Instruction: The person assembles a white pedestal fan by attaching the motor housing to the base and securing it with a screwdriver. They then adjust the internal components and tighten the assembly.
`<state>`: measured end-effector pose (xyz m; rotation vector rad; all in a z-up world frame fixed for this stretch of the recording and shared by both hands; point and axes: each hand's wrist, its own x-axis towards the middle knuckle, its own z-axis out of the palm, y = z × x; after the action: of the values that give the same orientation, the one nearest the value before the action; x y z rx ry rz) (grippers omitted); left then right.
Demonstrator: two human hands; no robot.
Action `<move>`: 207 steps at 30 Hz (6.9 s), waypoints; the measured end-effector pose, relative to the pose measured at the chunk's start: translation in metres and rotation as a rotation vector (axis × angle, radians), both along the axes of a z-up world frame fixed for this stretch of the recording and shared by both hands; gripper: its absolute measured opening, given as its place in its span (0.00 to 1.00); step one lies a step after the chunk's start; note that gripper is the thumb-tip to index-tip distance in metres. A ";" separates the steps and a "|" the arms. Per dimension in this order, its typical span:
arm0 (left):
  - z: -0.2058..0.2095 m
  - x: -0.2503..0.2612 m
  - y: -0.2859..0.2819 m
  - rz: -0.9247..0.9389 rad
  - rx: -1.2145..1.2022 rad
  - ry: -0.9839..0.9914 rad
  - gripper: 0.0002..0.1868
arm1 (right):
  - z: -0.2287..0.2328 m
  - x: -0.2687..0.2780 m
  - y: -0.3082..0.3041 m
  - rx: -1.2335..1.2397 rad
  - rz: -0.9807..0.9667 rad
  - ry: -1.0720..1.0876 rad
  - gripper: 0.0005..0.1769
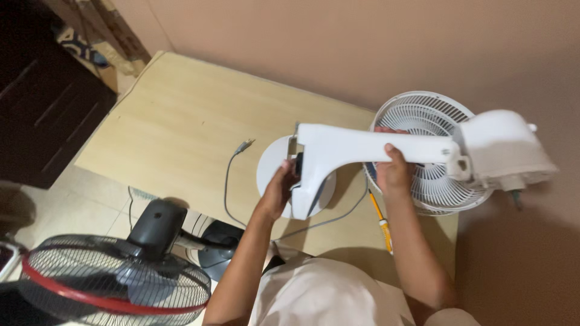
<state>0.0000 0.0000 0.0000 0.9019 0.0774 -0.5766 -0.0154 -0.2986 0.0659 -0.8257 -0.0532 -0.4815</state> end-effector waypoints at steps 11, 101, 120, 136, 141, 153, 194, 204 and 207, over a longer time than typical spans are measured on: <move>-0.056 -0.038 0.047 0.393 1.187 -0.605 0.42 | 0.023 -0.012 -0.054 0.035 -0.147 0.108 0.26; 0.138 0.000 -0.004 0.275 1.227 -0.673 0.48 | 0.099 -0.053 -0.003 -0.552 -0.064 -0.251 0.23; 0.131 0.013 0.007 0.364 0.979 -0.536 0.21 | 0.101 -0.037 0.003 -0.614 -0.066 -0.372 0.23; 0.127 0.027 0.016 0.168 0.528 -0.490 0.20 | 0.096 -0.037 0.004 -0.610 -0.108 -0.329 0.25; 0.107 0.036 0.025 0.054 0.001 -0.372 0.35 | 0.097 -0.040 0.008 -0.500 -0.080 -0.358 0.25; 0.127 0.033 0.002 -0.103 -0.549 -0.073 0.40 | 0.098 -0.042 0.022 -0.460 0.010 -0.394 0.25; 0.018 -0.001 0.033 -0.034 -0.759 -0.067 0.63 | 0.100 0.014 0.039 -0.477 -0.685 -0.141 0.28; 0.034 -0.045 0.012 0.253 0.349 -0.544 0.48 | 0.127 0.022 0.079 -0.477 -0.726 -0.001 0.27; 0.031 -0.045 0.019 0.251 0.335 -0.505 0.45 | 0.141 0.030 0.092 -0.515 -0.764 0.013 0.23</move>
<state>-0.0446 0.0188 0.0312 1.3189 -0.1728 -0.0898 0.0149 -0.2069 0.2070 -1.3551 0.1653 -1.2135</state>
